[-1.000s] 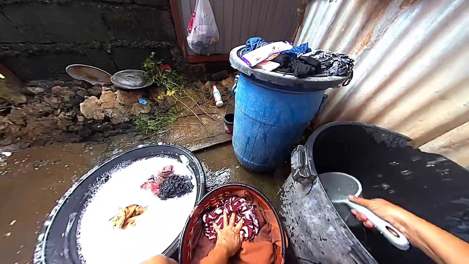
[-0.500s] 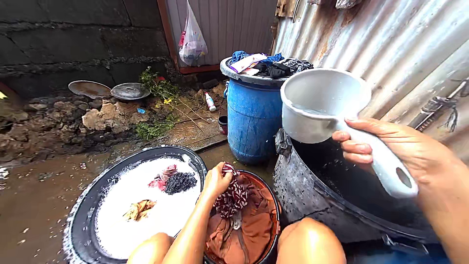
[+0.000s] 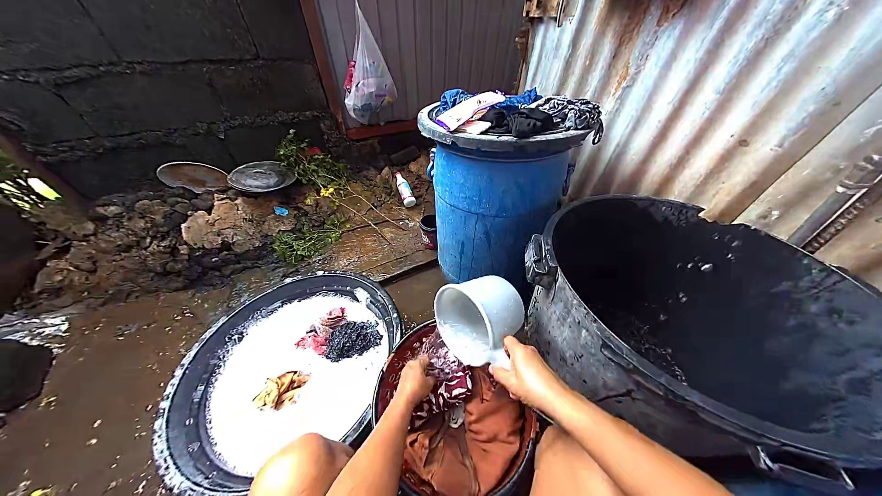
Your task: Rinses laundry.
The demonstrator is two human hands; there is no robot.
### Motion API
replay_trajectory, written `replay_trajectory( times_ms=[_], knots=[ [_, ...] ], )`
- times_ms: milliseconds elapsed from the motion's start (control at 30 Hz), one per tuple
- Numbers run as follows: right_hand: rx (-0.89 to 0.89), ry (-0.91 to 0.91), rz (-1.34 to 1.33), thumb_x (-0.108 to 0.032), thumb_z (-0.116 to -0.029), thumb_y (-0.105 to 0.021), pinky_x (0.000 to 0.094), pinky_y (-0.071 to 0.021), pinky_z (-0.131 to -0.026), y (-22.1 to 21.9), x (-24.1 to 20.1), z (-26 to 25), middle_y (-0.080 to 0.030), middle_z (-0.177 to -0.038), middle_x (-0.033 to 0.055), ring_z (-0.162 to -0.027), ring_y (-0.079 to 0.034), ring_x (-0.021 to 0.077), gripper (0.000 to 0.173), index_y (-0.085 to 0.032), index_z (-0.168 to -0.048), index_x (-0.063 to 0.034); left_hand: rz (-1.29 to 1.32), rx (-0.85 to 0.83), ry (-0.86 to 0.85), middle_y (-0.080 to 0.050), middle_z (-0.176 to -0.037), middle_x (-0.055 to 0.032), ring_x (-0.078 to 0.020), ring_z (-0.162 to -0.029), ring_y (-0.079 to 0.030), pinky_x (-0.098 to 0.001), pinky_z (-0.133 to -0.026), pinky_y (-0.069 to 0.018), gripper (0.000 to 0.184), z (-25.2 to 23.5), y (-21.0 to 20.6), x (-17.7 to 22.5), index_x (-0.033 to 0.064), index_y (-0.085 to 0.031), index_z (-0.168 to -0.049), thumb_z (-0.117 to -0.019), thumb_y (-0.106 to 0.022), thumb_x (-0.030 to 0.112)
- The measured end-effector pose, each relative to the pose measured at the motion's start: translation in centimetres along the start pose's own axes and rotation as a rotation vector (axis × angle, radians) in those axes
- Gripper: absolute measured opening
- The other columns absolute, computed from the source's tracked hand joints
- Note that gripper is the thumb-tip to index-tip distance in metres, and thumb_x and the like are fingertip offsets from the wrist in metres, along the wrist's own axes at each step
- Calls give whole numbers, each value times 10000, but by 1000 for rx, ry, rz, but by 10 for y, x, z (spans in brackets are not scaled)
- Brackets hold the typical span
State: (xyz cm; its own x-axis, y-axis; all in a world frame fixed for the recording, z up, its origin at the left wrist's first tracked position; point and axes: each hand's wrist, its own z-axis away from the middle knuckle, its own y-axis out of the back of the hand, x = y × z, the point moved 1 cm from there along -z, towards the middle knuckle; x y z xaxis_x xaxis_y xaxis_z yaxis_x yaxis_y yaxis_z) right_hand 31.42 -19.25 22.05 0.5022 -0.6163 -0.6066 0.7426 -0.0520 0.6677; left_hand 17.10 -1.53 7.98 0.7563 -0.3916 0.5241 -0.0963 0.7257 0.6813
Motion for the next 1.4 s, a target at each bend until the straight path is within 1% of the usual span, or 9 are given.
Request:
replay_trajectory(
  times_ms=[133,533,667,800,1000,1067,1133,1233,1400],
  knots=[
    [-71,-56,202,-225,-1037,-562,534,-471,-1038,-4,-1,-11,-614,-1264,286,-1232,-603,408,483,-435,-1408,57,-97,-51,-8,-530,-1445,-277,-433,-1386,-474,-598,-1137,-377,500,-17,-17,9,-7,-549,-1416,-940,-663,95],
    [-6,6,269,-213,-1069,-491,549,-506,-961,10,-12,-17,-629,-1240,273,-1166,-640,423,431,-423,-1423,24,-203,-71,69,-598,-1345,-291,-459,-1284,-561,-635,-1072,-425,476,-20,31,45,-3,-557,-1390,-961,-675,169],
    [439,290,37,-236,-980,-625,522,-565,-786,14,-3,-6,-692,-912,239,-875,-710,390,405,-587,-1215,93,-141,124,-175,-682,-1209,-242,-392,-1164,-649,-560,-1025,-474,340,31,82,91,19,-634,-1311,-976,-602,67],
    [753,530,-344,-230,-915,-681,251,-565,-611,36,-15,22,-678,-776,41,-645,-654,81,288,-631,-1059,14,-4,319,-450,-721,-1135,-195,-306,-1083,-693,-489,-984,-511,293,58,91,109,9,-673,-1245,-972,-602,86],
    [936,378,-1060,-149,-1041,-561,223,-569,-517,121,-14,60,-627,-790,-30,-528,-597,56,126,-490,-1128,-93,-164,-83,2,-409,-1532,-321,-533,-1326,-492,-668,-1059,-433,659,-13,-29,20,169,-396,-1583,-989,-660,277],
    [1026,254,-1248,-228,-1077,-527,232,-572,-539,140,2,49,-633,-838,-13,-576,-623,72,150,-486,-1149,-103,-214,-129,88,-329,-1589,-289,-521,-1342,-473,-655,-1047,-453,752,-18,-50,3,223,-306,-1622,-960,-659,169],
    [1076,179,-1377,-259,-1084,-510,267,-591,-650,142,13,39,-637,-942,18,-743,-675,105,196,-480,-1195,-100,-101,-51,26,-493,-1477,-288,-463,-1329,-523,-610,-1081,-442,658,-9,-30,16,100,-432,-1540,-924,-657,47],
    [915,300,-1395,-306,-1111,-406,379,-490,-1035,108,-6,53,-442,-1462,150,-1299,-530,227,525,-249,-1537,-42,114,125,-131,-622,-1321,-254,-396,-1239,-606,-567,-1051,-470,530,19,31,63,18,-551,-1389,-872,-657,-28],
    [203,-186,-1482,-706,-1021,-148,709,-437,-947,-5,-47,42,-237,-1641,233,-1415,-378,468,821,-105,-1638,-167,291,116,-577,-686,-1110,-112,-156,-1005,-656,-370,-900,-537,344,87,101,122,5,-649,-1187,-845,-617,-18]
  ],
)
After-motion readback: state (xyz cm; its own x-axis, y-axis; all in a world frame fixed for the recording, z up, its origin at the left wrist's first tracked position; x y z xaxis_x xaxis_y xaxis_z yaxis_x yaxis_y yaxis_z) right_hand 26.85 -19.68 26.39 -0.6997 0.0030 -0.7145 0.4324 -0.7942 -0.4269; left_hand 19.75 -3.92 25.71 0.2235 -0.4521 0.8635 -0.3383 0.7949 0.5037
